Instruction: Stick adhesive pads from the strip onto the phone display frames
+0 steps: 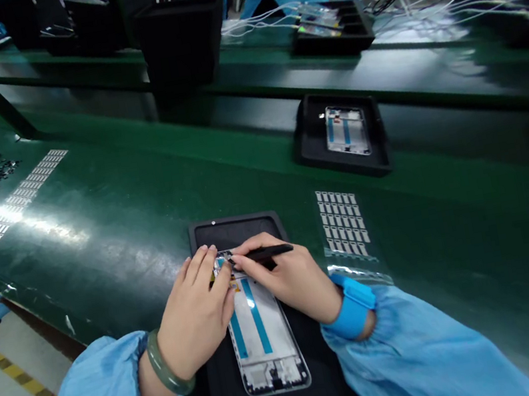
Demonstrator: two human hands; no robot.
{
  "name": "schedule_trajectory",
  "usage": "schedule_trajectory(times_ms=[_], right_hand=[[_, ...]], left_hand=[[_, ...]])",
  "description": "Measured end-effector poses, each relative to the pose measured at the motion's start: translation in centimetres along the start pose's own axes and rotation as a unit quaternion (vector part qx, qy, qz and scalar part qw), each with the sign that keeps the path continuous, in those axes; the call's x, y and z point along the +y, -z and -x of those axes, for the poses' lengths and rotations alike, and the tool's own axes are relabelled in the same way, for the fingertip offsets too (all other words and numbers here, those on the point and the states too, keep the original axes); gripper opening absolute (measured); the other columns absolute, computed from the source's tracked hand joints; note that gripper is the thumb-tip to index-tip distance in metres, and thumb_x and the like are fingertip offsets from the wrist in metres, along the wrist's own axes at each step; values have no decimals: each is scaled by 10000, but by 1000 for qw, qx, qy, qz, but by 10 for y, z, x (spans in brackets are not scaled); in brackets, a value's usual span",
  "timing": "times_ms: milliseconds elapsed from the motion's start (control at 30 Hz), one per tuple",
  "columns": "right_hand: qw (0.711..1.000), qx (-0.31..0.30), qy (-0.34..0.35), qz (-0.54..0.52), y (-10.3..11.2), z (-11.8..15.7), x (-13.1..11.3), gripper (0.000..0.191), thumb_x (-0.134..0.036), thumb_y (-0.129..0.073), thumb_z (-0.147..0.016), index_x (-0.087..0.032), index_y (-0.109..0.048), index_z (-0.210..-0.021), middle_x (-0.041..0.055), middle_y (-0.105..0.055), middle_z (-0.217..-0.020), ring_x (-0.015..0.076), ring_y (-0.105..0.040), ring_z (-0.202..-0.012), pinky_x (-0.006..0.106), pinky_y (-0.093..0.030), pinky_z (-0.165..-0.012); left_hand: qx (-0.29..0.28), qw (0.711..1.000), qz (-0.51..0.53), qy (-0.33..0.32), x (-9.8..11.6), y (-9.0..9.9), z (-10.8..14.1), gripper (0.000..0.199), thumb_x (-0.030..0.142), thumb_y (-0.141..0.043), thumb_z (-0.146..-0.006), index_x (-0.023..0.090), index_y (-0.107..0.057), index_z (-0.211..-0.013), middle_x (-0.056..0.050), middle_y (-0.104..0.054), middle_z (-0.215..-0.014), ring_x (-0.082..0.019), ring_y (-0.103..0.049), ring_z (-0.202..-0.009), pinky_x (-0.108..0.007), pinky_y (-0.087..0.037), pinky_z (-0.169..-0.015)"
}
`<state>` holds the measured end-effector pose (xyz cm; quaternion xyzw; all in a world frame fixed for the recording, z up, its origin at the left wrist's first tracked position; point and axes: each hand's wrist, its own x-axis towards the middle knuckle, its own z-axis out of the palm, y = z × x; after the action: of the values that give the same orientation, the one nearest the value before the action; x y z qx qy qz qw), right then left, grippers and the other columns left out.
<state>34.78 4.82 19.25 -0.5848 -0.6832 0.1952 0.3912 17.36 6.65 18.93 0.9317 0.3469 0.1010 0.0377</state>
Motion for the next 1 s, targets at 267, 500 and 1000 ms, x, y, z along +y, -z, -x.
schedule_trajectory(times_ms=[267, 500, 1000], right_hand=[[971, 101, -105, -187, 5, -9, 7, 159, -361, -609, -813, -215, -593, -875, 42, -670, -892, 176, -661, -777, 328, -566, -708], [947, 41, -142, -285, -5, -23, 17, 234, -391, -640, -776, -198, -539, -861, 44, -646, -880, 179, -653, -811, 369, -564, -769], [971, 4, -129, -202, -4, -19, 15, 187, -381, -588, -805, -203, -536, -831, 46, -651, -861, 174, -658, -739, 319, -546, -679]], left_hand=[[-20, 996, -82, 35, 16, -3, 0, 383, 184, -386, -909, 125, -477, -1276, -183, -414, -1393, -301, -377, -1299, -469, -423, -989], [5, 997, -65, 51, 17, -2, -2, 349, 237, -366, -924, 159, -509, -1233, -155, -458, -1366, -287, -411, -1279, -484, -432, -971], [-13, 997, -61, 53, 17, -1, -2, 400, 243, -330, -932, 154, -467, -1297, -149, -435, -1388, -283, -400, -1286, -480, -428, -967]])
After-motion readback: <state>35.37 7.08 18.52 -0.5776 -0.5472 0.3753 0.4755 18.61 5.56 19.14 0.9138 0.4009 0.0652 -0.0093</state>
